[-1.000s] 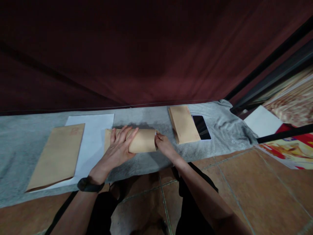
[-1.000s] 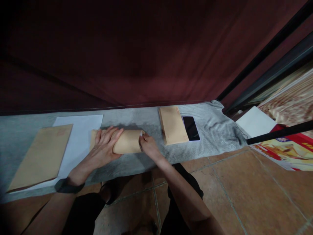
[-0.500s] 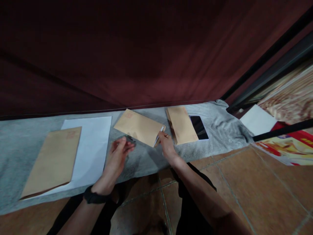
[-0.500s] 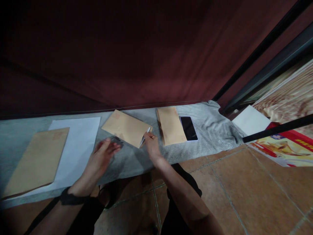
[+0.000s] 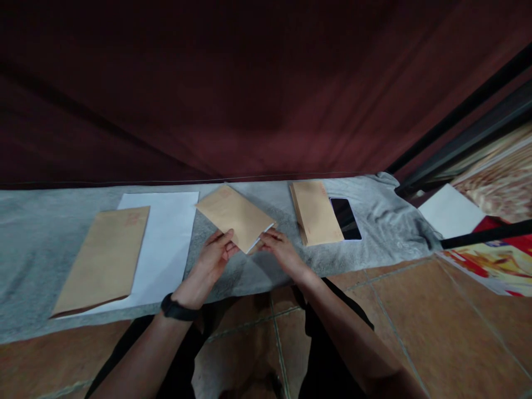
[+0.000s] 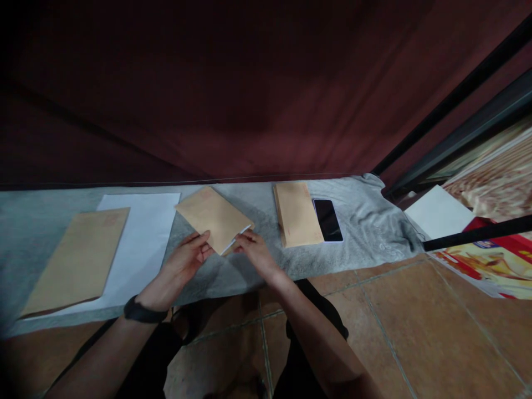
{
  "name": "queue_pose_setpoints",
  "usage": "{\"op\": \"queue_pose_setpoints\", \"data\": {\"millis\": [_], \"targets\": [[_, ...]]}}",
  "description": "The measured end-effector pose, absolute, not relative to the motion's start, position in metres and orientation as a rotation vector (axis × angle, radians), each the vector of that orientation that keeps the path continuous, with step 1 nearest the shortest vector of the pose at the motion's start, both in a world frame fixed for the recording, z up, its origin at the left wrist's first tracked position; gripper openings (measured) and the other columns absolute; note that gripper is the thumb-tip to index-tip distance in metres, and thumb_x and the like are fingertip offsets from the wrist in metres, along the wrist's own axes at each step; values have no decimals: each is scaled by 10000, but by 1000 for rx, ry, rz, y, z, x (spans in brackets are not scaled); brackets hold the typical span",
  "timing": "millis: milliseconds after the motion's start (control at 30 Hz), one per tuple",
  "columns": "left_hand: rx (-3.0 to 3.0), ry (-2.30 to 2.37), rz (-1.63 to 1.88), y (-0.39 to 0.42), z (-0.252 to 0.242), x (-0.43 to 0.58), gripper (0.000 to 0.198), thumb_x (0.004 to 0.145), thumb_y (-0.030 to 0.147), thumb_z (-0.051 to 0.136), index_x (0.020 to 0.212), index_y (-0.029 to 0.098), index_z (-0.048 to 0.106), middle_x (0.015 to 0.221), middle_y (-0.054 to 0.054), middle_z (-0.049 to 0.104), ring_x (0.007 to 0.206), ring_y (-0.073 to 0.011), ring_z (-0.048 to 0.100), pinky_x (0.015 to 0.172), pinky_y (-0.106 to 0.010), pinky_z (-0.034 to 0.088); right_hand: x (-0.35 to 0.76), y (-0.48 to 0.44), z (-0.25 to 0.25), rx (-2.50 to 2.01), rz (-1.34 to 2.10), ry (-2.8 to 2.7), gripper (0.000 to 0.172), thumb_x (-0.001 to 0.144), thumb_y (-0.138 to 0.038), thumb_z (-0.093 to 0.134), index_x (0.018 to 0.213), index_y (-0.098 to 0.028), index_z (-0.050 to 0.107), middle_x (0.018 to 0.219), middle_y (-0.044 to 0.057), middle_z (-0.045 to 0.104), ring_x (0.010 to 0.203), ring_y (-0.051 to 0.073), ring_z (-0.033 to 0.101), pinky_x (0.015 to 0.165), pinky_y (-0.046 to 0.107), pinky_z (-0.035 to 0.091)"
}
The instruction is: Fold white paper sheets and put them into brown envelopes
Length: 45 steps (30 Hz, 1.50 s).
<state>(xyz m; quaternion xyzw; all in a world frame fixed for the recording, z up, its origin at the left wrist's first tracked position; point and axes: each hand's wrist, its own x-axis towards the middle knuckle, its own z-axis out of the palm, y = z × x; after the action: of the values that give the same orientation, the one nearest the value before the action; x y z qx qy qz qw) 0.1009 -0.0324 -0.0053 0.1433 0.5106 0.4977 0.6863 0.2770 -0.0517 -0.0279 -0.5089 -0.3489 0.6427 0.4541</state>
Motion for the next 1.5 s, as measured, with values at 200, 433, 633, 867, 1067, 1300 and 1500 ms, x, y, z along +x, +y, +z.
{"op": "queue_pose_setpoints", "data": {"millis": [200, 433, 633, 867, 1067, 1300, 1500], "targets": [[401, 1179, 1109, -29, -5, 97, 143, 787, 55, 743, 871, 157, 689, 833, -33, 781, 677, -151, 737, 635, -259, 614, 278, -54, -32, -1213, 1615, -870, 91, 848, -322, 667, 819, -247, 710, 849, -14, 722, 805, 177, 671, 758, 318, 588], [424, 1191, 1090, -29, -5, 99, 171, 755, 81, 789, 858, 164, 680, 811, -16, 764, 666, -151, 728, 623, -256, 597, 278, -53, -39, -1280, 1584, -867, 158, 843, -322, 693, 713, -237, 666, 724, -17, 664, 671, 149, 626, 697, 304, 578], [428, 1221, 1085, -25, -6, 99, 161, 767, 78, 756, 893, 157, 693, 795, -14, 761, 653, -141, 709, 634, -251, 588, 277, -56, -38, -1351, 1577, -869, 175, 829, -361, 713, 721, -238, 649, 689, -25, 661, 641, 150, 643, 648, 280, 576], [480, 1225, 1053, -25, -11, 97, 152, 779, 96, 771, 908, 152, 715, 853, -44, 773, 669, -157, 711, 632, -264, 569, 276, -56, -37, -1403, 1590, -811, 154, 799, -357, 716, 719, -234, 669, 680, -18, 689, 591, 145, 649, 565, 261, 573], [498, 1232, 1044, -22, -17, 95, 156, 745, 125, 812, 871, 153, 722, 805, -44, 754, 683, -166, 705, 638, -256, 547, 288, -57, -29, -1398, 1661, -895, 131, 801, -350, 744, 778, -223, 719, 791, -5, 748, 603, 128, 659, 530, 228, 558], [668, 1246, 961, -20, -19, 86, 239, 688, 186, 837, 914, 163, 764, 887, -61, 781, 724, -183, 695, 596, -245, 515, 319, -66, -17, -1353, 1812, -1155, 294, 772, -470, 826, 799, -195, 729, 740, -1, 737, 539, 88, 607, 498, 190, 504], [717, 1151, 915, -20, -18, 84, 262, 694, 154, 820, 951, 178, 775, 880, -46, 777, 741, -191, 682, 594, -232, 475, 346, -73, -2, -1321, 1923, -1341, 404, 831, -574, 752, 957, -190, 732, 630, -15, 700, 476, 108, 578, 444, 204, 450]]}}
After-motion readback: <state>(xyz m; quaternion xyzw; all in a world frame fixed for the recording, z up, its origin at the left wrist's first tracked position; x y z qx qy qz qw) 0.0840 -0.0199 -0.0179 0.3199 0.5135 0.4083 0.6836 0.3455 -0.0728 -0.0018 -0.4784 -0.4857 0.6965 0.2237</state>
